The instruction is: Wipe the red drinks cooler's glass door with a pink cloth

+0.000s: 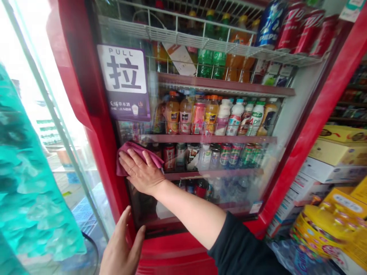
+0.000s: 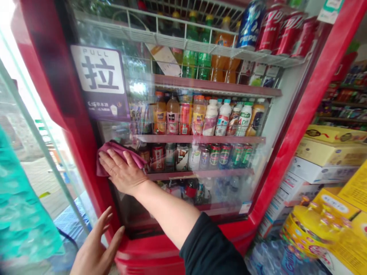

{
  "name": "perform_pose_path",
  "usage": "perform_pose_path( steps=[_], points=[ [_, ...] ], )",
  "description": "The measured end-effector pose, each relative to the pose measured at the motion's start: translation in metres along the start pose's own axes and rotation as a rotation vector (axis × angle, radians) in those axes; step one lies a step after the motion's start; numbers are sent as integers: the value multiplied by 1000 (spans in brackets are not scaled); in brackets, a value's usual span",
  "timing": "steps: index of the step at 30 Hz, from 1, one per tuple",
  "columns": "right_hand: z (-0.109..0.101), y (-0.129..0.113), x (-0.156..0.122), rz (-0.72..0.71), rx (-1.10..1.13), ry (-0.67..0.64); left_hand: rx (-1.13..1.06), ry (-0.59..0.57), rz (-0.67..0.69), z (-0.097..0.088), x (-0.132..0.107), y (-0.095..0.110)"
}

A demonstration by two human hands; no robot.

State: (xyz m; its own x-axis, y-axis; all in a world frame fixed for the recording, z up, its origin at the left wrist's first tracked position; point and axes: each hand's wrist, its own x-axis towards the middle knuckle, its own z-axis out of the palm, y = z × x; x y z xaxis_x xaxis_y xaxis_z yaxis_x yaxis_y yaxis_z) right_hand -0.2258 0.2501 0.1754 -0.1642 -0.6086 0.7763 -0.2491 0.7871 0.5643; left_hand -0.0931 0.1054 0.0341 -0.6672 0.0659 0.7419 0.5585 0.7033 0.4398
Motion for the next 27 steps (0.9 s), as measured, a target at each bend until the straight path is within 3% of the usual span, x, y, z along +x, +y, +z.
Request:
perform_pose_path(
  steps=[4, 9, 16, 22, 27],
  points=[
    [-1, 22, -22, -92, 3, -33, 90, 45, 85, 3, 37, 7],
    [-30, 58, -41, -55, -66, 51, 17, -7, 88, 17, 65, 27],
    [-74, 112, -86, 29, -146, 0, -63, -24, 193, 43, 77, 67],
    [-102, 160, -136, 122, -206, 8, -35, 24, 267, 52, 81, 112],
    [-129, 202, -177, 209, -255, 21, -84, -33, 297, 66, 78, 139]
  ],
)
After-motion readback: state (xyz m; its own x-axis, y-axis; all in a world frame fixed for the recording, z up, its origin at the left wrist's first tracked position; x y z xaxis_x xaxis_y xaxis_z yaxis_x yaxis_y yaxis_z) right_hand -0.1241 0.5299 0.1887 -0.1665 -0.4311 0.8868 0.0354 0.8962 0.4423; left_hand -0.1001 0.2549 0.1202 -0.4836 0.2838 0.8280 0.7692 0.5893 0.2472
